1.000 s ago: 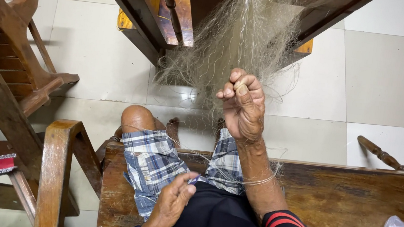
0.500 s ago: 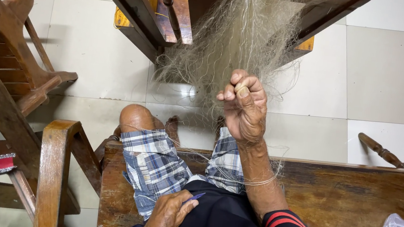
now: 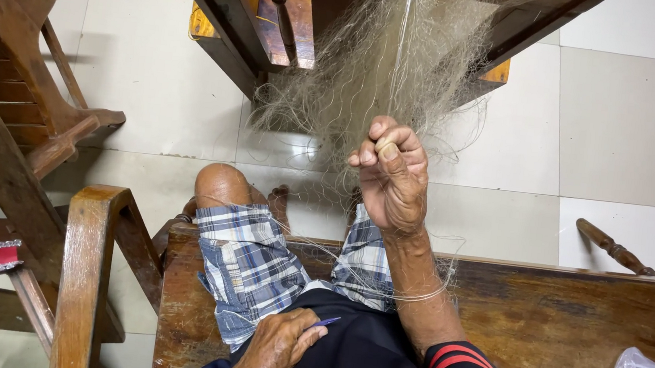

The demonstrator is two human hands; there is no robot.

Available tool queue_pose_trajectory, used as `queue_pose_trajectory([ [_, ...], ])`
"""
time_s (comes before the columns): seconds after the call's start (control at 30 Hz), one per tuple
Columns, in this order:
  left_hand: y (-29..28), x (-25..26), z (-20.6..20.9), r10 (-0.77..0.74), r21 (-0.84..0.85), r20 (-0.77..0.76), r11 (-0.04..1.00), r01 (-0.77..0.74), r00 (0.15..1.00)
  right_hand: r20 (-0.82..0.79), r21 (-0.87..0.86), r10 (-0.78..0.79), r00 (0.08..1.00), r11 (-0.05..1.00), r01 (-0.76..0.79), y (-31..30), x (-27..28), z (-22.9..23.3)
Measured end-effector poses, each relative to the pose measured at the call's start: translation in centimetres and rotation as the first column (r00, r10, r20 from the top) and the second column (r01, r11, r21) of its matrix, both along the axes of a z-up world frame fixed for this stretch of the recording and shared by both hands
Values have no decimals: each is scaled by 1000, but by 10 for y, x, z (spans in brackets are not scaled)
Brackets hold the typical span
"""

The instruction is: Repairing a fine fishing net using scissors and a netting tool

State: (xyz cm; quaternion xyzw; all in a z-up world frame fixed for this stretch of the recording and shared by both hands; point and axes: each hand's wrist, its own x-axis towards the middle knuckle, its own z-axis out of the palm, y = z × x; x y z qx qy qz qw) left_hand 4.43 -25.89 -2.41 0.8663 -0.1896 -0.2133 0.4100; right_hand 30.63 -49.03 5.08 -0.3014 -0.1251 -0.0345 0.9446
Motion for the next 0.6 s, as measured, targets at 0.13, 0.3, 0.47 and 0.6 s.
queue_pose_trajectory([
  [0.13, 2, 1, 5, 38, -40, 12, 999, -37, 999, 14, 6, 2, 1000, 1000, -2, -2, 3, 5],
  [0.3, 3, -4, -4, 52, -59, 25, 997, -50, 998, 8, -4, 6, 1000, 1000, -6, -2, 2, 4],
  [0.47, 6, -7, -4, 76, -86, 47, 994, -71, 996, -17, -8, 13, 1000, 1000, -14, -1, 2, -1],
  [0.6, 9, -7, -2, 88, -102, 69, 991, -81, 994, -44, -29, 29, 999, 999, -30, -1, 4, -1],
])
